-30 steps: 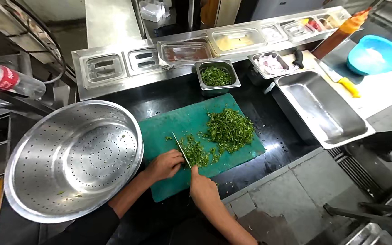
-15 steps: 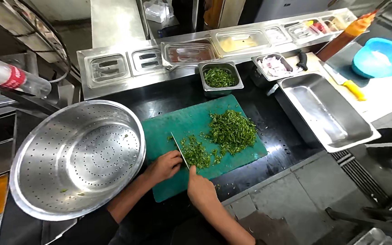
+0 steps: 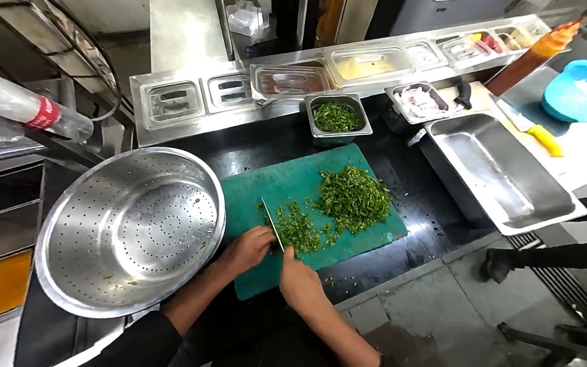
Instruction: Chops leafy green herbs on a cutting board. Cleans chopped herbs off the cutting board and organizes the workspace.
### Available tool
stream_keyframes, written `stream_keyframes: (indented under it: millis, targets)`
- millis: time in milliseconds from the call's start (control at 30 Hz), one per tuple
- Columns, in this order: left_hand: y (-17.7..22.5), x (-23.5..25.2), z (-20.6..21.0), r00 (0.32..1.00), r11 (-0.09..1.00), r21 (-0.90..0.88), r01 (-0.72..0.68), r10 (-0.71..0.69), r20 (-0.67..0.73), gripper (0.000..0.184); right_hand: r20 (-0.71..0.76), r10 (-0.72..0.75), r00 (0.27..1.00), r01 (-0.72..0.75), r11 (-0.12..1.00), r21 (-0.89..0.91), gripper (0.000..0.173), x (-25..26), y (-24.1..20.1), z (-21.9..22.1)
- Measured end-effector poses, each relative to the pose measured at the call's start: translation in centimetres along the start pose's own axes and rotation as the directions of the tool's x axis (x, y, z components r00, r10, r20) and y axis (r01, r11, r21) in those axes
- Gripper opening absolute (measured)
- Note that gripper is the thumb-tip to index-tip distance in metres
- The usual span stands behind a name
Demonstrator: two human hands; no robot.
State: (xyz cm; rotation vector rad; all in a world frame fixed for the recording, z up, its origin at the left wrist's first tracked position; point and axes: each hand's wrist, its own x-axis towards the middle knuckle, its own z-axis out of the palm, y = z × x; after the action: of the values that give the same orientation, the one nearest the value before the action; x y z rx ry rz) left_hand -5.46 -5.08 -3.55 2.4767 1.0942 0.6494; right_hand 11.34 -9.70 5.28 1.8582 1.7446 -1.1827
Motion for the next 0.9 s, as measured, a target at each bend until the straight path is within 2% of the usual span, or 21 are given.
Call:
stream_keyframes:
  millis: [100,167,267,333,367,433,533,633,733,900]
  targets:
    - [0.7,0.0,-0.5,0.998,0.996,-0.060,0.070,-0.069,0.008,0.011,-0.032,-0.045,0.998,0.045,0.999,0.027,0.043,0.9,1.4,0.0]
    - [1.4,-0.1,-1.3,0.968,0.964,-0.095,0.248,-0.251,-0.025,0.012,-0.029,-0.071,0.997,0.073,0.994,0.081,0.044,0.7,3.0,-0.9]
    - [1.5,0.5,-1.9,0.820,0.823,-0.144,0.550,-0.565,-0.094,0.029,-0.066,-0.100,0.993,0.112,0.973,0.202,0.042,0.8,5.9,-1.5]
    - [0.8,1.7,-1.4,0.735,0.738,-0.182,0.650,-0.671,-0.096,0.040,-0.076,-0.105,0.991,0.121,0.964,0.239,0.041,1.4,7.3,-1.6]
    - [0.4,2.3,-1.2,0.713,0.713,-0.193,0.674,-0.696,-0.080,0.041,-0.075,-0.095,0.993,0.111,0.965,0.239,0.042,1.6,7.7,-1.6]
    - [0.3,3.2,-1.4,0.733,0.717,-0.203,0.666,-0.680,0.004,0.035,-0.072,-0.080,0.994,0.094,0.971,0.222,0.042,1.5,7.8,-1.7]
    - [1.4,2.7,-2.1,0.820,0.780,-0.258,0.571,-0.555,0.137,0.027,-0.070,-0.064,0.995,0.074,0.986,0.149,0.040,0.1,7.0,-1.8]
    - [1.5,1.2,-1.1,0.876,0.831,-0.303,0.466,-0.482,0.023,0.023,-0.035,-0.046,0.998,0.048,0.998,0.051,0.040,-1.2,5.7,-1.6]
    - [1.1,0.8,0.2,0.928,0.916,-0.205,0.345,-0.365,-0.071,0.017,-0.001,-0.015,1.000,0.015,1.000,-0.027,0.040,-1.7,4.4,-1.2]
    - [1.6,1.6,0.0,0.948,0.945,-0.093,0.313,-0.316,-0.025,0.014,-0.009,0.023,1.000,-0.023,0.997,-0.073,0.040,-0.8,3.1,0.1]
